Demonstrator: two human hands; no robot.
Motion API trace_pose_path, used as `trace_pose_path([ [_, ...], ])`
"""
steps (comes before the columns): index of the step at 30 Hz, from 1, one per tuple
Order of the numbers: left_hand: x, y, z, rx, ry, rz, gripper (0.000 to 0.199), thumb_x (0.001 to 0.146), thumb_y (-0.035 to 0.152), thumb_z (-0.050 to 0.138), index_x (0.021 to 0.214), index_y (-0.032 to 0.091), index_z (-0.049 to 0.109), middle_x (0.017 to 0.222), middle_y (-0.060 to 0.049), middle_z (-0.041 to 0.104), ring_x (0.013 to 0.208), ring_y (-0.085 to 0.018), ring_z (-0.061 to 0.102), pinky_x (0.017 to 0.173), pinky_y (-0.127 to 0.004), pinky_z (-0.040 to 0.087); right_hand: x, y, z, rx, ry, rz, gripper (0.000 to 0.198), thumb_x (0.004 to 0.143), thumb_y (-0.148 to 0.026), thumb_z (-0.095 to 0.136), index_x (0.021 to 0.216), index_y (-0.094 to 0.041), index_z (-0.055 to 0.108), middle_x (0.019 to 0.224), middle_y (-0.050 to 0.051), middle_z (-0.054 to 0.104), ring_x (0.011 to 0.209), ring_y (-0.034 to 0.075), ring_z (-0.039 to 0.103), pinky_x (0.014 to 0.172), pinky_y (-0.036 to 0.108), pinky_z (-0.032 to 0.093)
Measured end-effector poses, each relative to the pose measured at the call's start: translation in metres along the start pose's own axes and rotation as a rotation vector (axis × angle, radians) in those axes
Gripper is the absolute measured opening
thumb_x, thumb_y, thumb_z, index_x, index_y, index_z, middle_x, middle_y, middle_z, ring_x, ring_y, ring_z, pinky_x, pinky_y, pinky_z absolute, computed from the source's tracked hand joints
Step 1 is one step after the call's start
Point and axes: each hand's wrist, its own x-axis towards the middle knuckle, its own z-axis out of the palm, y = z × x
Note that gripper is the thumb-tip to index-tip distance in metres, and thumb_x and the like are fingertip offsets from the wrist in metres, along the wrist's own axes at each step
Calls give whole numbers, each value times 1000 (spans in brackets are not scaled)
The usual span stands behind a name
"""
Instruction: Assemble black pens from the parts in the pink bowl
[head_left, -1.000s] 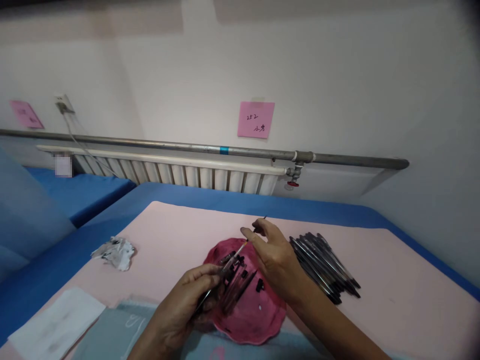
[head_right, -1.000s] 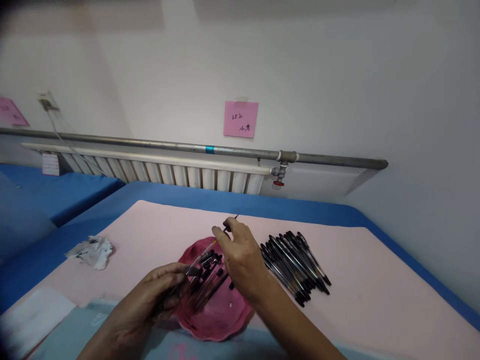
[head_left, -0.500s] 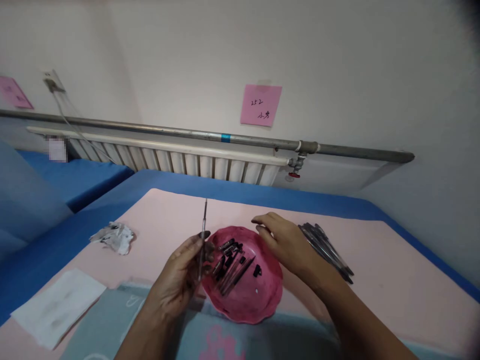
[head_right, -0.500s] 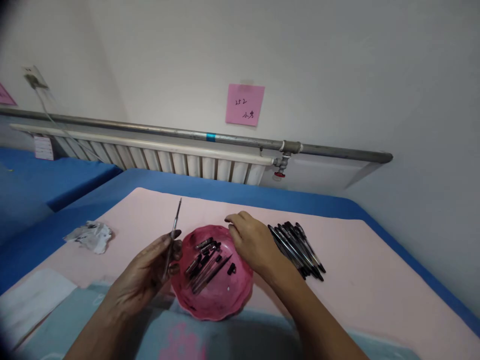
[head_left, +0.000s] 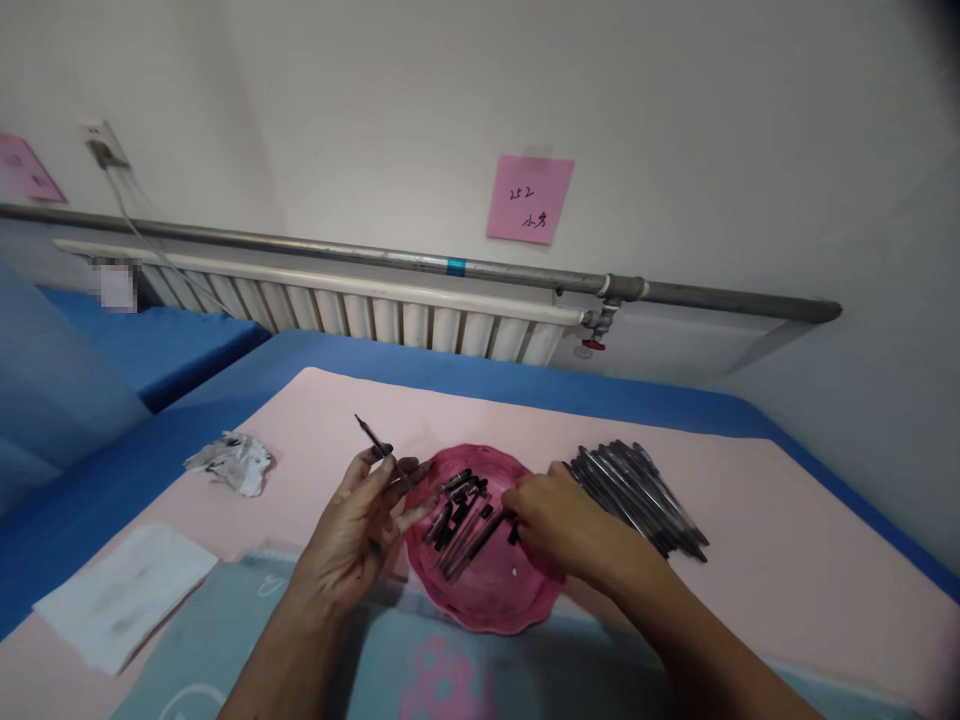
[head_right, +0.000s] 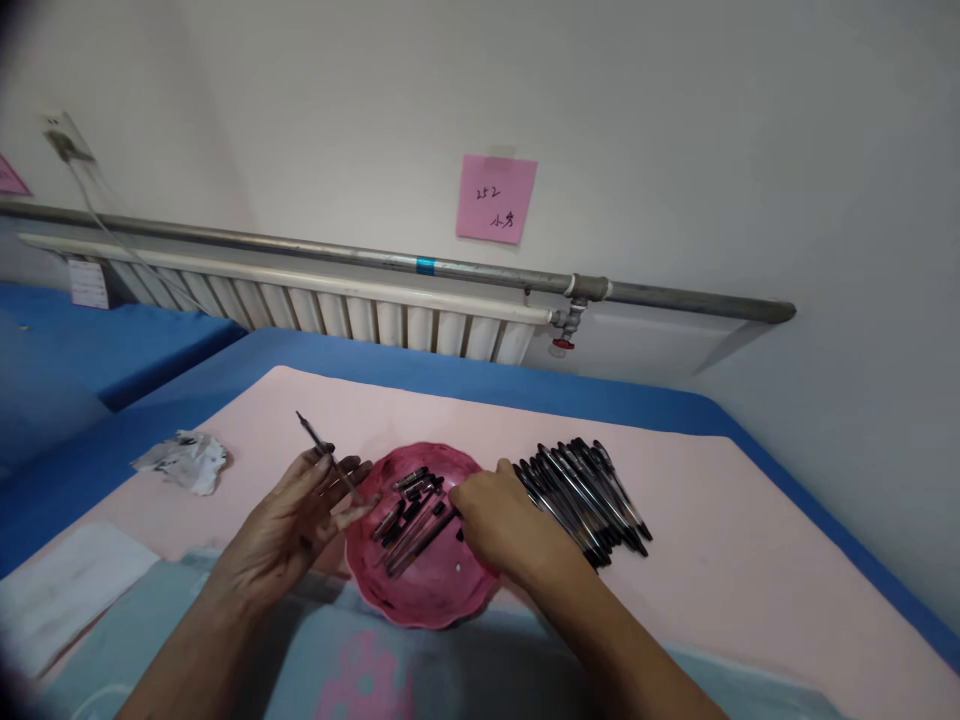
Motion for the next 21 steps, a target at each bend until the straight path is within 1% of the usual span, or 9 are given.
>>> trace_pose_path([
  [3,0,1,0,6,-11,3,14,76,15,64,85,20,54,82,-4,66,83,-20,67,70,-38,57,0,-6,0,8,-1,5,23,71,-5,49,77,-17,68,78,10,71,74,23,64,72,34,33],
  [6,1,1,0,10,-6,4,14,76,15,64,85,20,54,81,-5,66,81,-20,67,69,-37,57,0,-13,-2,11,-41,12,24,71,-5,49,78,-17,69,79,11,71,79,25,65,74,36,34],
  [11,0,0,-1,42,-40,-13,15,76,18,64,87,19,54,79,-5,66,70,-18,67,65,-36,57,0,-15,-2,23,-45,14,20,71,-7,52,78,-17,68,78,11,70,78,26,64,73,37,35],
  [13,1,-1,0,58,-51,-19,14,77,19,63,88,19,53,78,-5,66,67,-18,67,64,-36,57,1,-12,-1,33,3,5,20,73,-7,51,80,-17,67,82,11,70,76,24,64,70,34,35],
  [17,2,-4,0,86,-51,-36,14,78,20,62,89,20,53,77,-5,66,69,-18,67,58,-31,56,10,-7,6,64,195,-62,22,82,-12,44,82,-18,65,86,8,69,78,21,61,66,31,36],
  [21,2,-9,-1,117,-75,-58,17,78,22,63,91,20,53,79,-6,66,73,-21,68,59,-32,56,21,-7,18,109,234,-132,22,83,-14,44,78,-18,66,79,7,69,74,21,61,64,30,37],
])
